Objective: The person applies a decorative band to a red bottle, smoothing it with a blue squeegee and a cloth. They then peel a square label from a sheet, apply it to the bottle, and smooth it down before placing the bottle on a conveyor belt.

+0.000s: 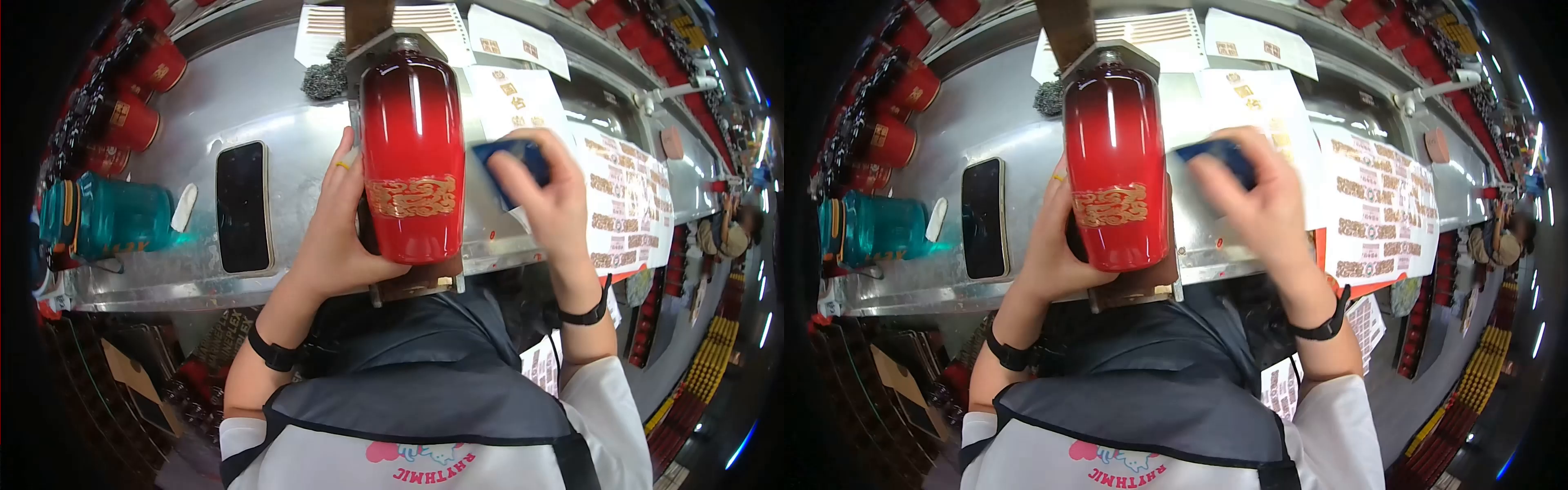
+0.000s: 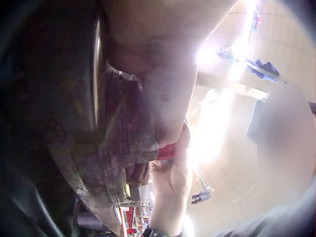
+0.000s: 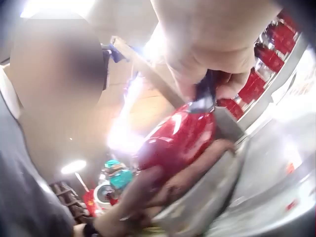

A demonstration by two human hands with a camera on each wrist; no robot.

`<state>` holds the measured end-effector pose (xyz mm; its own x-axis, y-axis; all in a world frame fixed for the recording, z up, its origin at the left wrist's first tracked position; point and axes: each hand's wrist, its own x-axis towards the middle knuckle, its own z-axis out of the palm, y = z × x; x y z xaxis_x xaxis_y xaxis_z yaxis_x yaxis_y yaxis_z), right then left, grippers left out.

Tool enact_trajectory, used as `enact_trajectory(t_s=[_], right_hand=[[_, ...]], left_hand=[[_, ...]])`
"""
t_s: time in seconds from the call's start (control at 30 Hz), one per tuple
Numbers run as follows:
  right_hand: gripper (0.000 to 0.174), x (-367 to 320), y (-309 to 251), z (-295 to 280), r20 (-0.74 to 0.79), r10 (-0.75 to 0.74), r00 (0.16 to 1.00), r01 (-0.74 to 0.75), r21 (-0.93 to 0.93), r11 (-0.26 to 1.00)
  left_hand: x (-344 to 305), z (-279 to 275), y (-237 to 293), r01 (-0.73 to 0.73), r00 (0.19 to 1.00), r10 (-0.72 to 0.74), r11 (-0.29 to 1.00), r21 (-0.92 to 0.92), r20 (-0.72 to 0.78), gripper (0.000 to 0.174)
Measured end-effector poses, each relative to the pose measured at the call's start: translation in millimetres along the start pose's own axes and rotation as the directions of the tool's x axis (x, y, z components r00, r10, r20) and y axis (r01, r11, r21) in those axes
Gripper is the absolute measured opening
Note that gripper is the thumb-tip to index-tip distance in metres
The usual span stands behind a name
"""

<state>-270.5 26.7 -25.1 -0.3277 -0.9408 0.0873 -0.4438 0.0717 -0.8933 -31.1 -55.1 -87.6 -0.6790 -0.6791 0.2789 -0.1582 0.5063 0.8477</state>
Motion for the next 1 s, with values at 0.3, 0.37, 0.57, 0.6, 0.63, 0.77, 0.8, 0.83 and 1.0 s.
enact_trajectory(t_s=[0.3, 0.37, 0.57, 0.6, 0.63, 0.77, 0.8, 0.83, 1.0], right_hand=[[0.022, 6.9, -42.7, -6.8, 0.258, -0.188, 0.948, 0.232, -0.15, 0.961], [0.02, 26.8, -30.3, -10.8, 0.014, -0.305, 0.952, 0.298, -0.255, 0.92], [0.03, -22.9, -57.3, 14.2, 0.523, -0.64, 0.563, 0.825, -0.307, 0.475], [0.03, -21.5, -61.1, 14.4, 0.531, -0.637, 0.558, 0.828, -0.302, 0.473], [0.029, -20.4, -68.5, 13.5, 0.561, -0.611, 0.559, 0.817, -0.247, 0.521], [0.031, -9.7, -89.6, 6.5, 0.471, -0.593, 0.653, 0.758, -0.405, 0.512], [0.033, -9.3, -89.4, 6.6, 0.483, -0.582, 0.654, 0.756, -0.457, 0.469], [0.033, -7.6, -84.2, 8.2, 0.485, -0.583, 0.651, 0.758, -0.459, 0.464], [0.036, -10.9, -71.4, 16.3, 0.472, -0.631, 0.615, 0.782, -0.466, 0.414]], left_hand=[[-1.3, -4.8, 10.3, -0.181, 0.959, 0.232, 0.945, 0.273, -0.165, 0.123], [-2.3, -1.7, 9.0, -0.177, 0.959, 0.23, 0.941, 0.289, -0.163, 0.127], [-5.7, 4.6, 3.6, -0.063, 0.981, 0.072, 0.997, 0.051, -0.183, 0.132], [-4.9, 7.7, 2.8, -0.054, 0.974, 0.067, 0.997, 0.062, -0.215, 0.132], [-5.4, 8.3, 2.4, -0.051, 0.974, 0.062, 0.997, 0.056, -0.218, 0.132], [-5.0, 5.3, 5.7, -0.101, 0.963, 0.122, 0.99, 0.097, -0.241, 0.131], [-5.4, 4.3, 6.5, -0.098, 0.966, 0.113, 0.992, 0.076, -0.234, 0.131], [-5.6, 4.2, 6.2, -0.102, 0.964, 0.117, 0.992, 0.074, -0.239, 0.131], [-5.4, 4.3, 5.5, -0.084, 0.967, 0.098, 0.994, 0.07, -0.236, 0.132]])
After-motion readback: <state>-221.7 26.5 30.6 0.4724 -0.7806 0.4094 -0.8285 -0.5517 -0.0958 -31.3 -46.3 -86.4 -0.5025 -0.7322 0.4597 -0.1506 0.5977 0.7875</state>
